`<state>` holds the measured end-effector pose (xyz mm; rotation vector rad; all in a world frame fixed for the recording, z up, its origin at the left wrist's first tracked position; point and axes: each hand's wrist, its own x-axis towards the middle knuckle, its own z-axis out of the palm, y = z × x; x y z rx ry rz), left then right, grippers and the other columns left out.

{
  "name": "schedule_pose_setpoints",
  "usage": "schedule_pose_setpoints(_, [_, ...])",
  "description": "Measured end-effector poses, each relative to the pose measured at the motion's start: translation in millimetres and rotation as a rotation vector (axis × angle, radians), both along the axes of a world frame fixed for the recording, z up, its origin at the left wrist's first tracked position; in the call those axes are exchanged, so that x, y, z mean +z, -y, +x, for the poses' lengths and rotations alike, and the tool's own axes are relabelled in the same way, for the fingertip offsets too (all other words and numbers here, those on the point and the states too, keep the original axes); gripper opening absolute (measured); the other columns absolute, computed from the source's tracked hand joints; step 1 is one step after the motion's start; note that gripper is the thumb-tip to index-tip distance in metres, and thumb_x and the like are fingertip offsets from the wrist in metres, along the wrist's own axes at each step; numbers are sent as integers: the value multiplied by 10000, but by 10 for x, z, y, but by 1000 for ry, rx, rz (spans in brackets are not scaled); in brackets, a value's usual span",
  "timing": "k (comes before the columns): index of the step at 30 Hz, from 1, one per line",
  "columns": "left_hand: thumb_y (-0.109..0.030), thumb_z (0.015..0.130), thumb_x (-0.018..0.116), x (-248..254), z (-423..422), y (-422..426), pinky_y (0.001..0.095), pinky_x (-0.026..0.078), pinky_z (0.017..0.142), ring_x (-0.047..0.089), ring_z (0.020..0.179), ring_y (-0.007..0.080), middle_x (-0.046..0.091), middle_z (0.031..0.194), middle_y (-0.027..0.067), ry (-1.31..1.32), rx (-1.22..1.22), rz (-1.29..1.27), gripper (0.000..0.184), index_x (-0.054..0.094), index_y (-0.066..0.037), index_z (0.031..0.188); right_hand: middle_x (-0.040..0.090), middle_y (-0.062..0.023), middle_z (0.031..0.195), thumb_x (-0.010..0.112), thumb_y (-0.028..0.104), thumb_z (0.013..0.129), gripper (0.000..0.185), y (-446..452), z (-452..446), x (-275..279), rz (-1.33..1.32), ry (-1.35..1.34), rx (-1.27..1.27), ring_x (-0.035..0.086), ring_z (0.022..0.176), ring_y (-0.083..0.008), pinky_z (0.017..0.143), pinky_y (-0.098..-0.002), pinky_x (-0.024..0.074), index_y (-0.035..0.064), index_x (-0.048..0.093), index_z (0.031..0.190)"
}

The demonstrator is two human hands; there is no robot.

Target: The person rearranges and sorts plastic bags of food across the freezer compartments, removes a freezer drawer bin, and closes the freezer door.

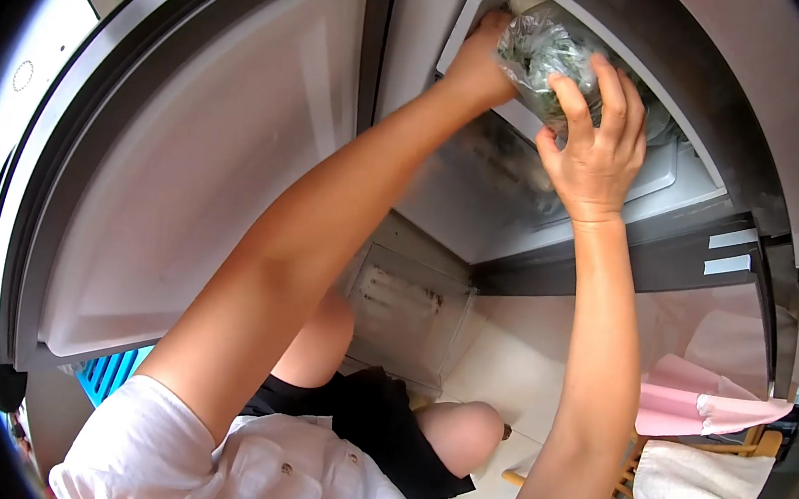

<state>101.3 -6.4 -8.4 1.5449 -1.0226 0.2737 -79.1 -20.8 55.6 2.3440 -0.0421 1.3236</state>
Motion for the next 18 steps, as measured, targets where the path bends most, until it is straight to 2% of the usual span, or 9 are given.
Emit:
schedule_pose_setpoints(1, [-224, 773, 686, 54, 54, -49, 458, 478, 906, 563, 1082, 446, 584, 1154, 274, -12, -66, -20, 637, 424, 52, 1282, 472, -23, 1338, 771, 71, 546, 695, 25, -29, -14, -9, 1, 25, 532, 1162, -305, 903, -416, 510, 299, 550, 1165])
schedule_pose_setpoints(2, [-249, 801, 669, 258, -60, -352, 409, 464, 956, 567, 1148, 389, 591, 1219, 263, -182, -122, 51, 624, 441, 69, 1287, 472, -29, 1336, 768, 71, 549, 689, 59, -57, -28, -19, 5, 49, 532, 1161, -311, 900, -417, 512, 294, 550, 1164])
schedule_pose_setpoints(5, [-325, 790, 728, 383, -35, -274, 397, 485, 908, 634, 1002, 283, 651, 1136, 180, -826, -486, -309, 554, 580, 33, 1187, 466, -63, 1323, 759, 42, 552, 675, 71, -110, -49, -32, 14, 102, 530, 1156, -346, 901, -435, 516, 267, 534, 1147])
schedule_pose_setpoints(6, [-306, 767, 767, 485, -13, -247, 368, 504, 857, 629, 939, 227, 663, 1047, 135, -1161, -524, -318, 537, 606, 41, 1143, 463, -68, 1321, 760, 35, 549, 678, 72, -124, -58, -31, 18, 114, 529, 1156, -352, 904, -439, 515, 263, 529, 1144])
schedule_pose_setpoints(7, [-305, 762, 769, 576, 17, -157, 368, 504, 856, 630, 939, 230, 662, 1052, 137, -1344, -531, -326, 542, 604, 43, 1145, 460, -73, 1320, 761, 27, 546, 682, 74, -139, -64, -31, 22, 124, 528, 1156, -358, 907, -444, 514, 259, 525, 1141])
schedule_pose_setpoints(10, [-303, 750, 774, 782, 84, 113, 370, 505, 854, 631, 941, 237, 658, 1065, 141, -1435, -474, -252, 560, 600, 47, 1151, 447, -83, 1321, 766, 12, 535, 688, 69, -182, -92, -15, 27, 135, 522, 1160, -372, 924, -453, 506, 246, 511, 1130])
schedule_pose_setpoints(18, [-298, 718, 786, 900, 156, 472, 376, 506, 849, 635, 944, 255, 649, 1103, 153, -1362, -237, -73, 606, 590, 57, 1168, 435, -93, 1328, 789, 9, 518, 704, 78, -306, -147, 33, 48, 152, 513, 1170, -382, 939, -463, 488, 234, 501, 1119])
